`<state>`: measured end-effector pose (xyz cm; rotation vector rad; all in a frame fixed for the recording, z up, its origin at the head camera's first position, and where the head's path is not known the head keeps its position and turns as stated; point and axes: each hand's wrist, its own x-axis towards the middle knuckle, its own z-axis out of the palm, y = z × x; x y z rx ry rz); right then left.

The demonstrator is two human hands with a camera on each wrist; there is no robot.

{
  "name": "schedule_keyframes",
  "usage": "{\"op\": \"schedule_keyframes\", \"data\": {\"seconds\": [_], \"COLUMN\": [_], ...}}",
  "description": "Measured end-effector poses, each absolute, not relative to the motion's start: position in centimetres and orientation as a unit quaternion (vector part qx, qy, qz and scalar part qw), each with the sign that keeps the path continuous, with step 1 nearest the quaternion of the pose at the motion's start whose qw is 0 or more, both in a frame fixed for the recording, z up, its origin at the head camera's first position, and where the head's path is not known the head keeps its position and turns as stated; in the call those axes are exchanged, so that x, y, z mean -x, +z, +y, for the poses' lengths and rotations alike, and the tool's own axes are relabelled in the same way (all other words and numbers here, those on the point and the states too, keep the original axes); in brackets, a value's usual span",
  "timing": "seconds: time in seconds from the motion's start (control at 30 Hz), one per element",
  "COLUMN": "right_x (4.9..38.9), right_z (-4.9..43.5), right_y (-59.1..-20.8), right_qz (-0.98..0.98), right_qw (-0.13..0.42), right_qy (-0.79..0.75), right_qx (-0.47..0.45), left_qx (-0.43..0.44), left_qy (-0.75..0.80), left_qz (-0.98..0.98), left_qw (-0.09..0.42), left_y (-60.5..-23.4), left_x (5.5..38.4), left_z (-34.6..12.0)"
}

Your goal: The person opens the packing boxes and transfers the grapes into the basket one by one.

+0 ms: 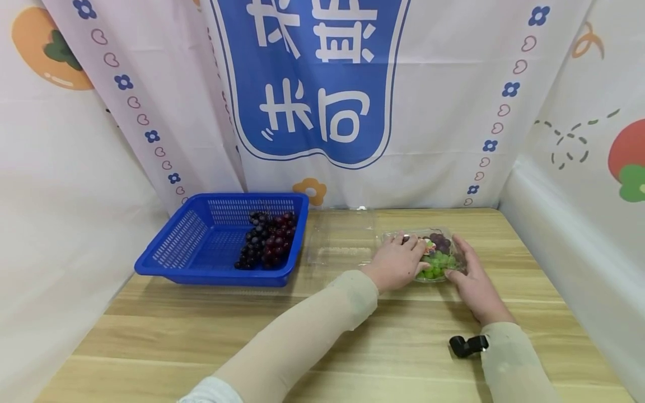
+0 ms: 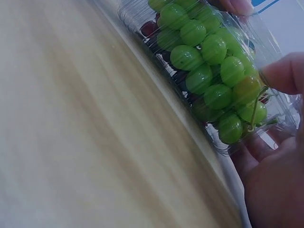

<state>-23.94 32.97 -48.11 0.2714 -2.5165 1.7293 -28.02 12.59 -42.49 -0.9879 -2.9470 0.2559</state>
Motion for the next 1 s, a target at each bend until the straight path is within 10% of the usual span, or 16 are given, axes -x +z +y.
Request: {"op": "schedule_keyframes", "data": {"seconds": [1.0], "right_x": [23.9], "right_z": [33.6], "right_y": [-48.3], "right_qz": [-0.826], "right_qw": [0.039], "right_qy": [0.561], "right_qx": [-0.045], "left_qx": [0.328], "left_qy": [0.047], "left_qz": [-0.943], "left_qw": [-0.014], "left_y": [-41.6], "left_x": [27.6], "left_z": [11.7]}}
